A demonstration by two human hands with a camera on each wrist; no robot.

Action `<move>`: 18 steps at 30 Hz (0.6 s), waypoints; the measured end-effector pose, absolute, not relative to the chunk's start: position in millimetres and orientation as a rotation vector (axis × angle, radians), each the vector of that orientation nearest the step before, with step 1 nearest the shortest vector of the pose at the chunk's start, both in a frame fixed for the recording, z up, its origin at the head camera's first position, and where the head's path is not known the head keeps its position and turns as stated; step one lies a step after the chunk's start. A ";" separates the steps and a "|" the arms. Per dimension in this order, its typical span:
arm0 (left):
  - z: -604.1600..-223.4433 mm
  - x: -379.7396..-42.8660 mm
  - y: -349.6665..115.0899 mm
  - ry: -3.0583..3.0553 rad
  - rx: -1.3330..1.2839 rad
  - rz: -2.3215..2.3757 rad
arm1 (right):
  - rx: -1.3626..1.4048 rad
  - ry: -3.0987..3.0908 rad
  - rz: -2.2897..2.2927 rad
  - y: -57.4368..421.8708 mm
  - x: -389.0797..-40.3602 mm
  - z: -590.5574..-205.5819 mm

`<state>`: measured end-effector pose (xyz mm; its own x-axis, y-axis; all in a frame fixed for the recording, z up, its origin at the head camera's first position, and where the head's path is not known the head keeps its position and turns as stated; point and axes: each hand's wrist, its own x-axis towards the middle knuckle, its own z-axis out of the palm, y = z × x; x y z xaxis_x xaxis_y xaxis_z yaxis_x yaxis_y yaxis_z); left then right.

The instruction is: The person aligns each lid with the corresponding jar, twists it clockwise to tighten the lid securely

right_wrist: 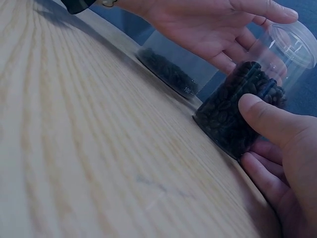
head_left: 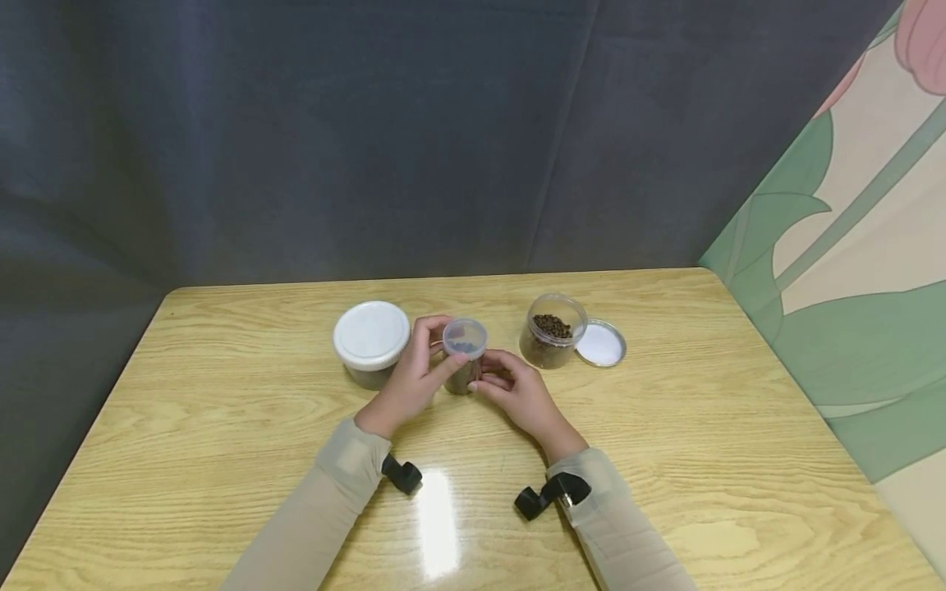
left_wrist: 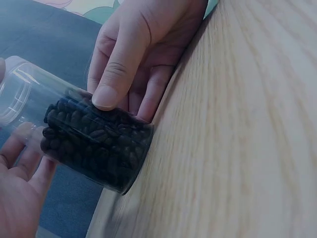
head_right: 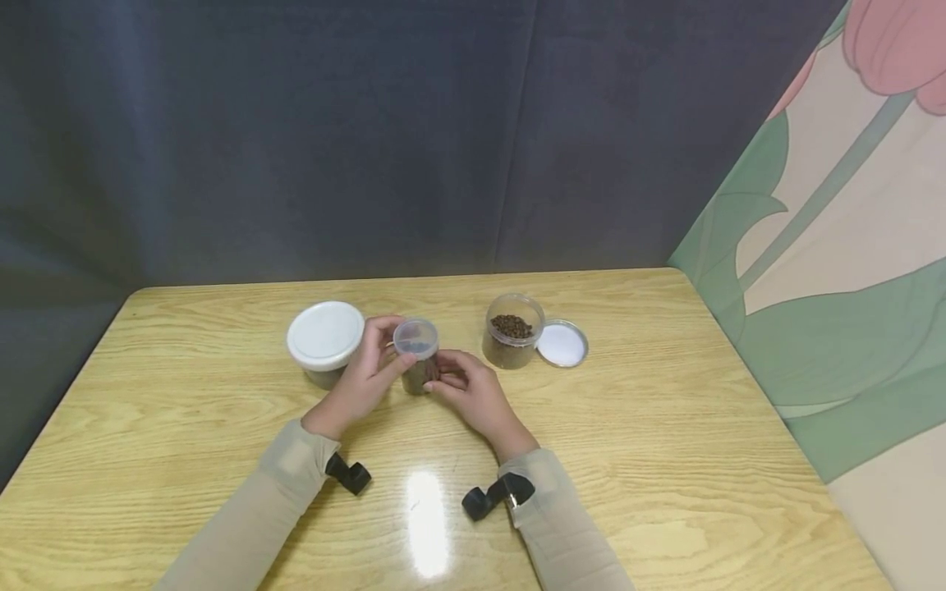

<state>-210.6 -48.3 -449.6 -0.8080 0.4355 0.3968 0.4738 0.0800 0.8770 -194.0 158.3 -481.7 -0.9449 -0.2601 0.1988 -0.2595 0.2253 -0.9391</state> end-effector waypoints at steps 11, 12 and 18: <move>-443.5 -210.3 -49.6 -2.322 -0.991 -1.931 | -0.528 2.457 -1.891 159.7 -193.3 -481.7; -443.8 -210.4 -49.6 -2.323 -0.987 -1.927 | -0.524 2.454 -1.893 159.5 -193.4 -481.6; -447.6 -209.7 -48.5 -2.301 -0.948 -1.905 | -0.512 2.455 -1.894 158.4 -194.5 -481.4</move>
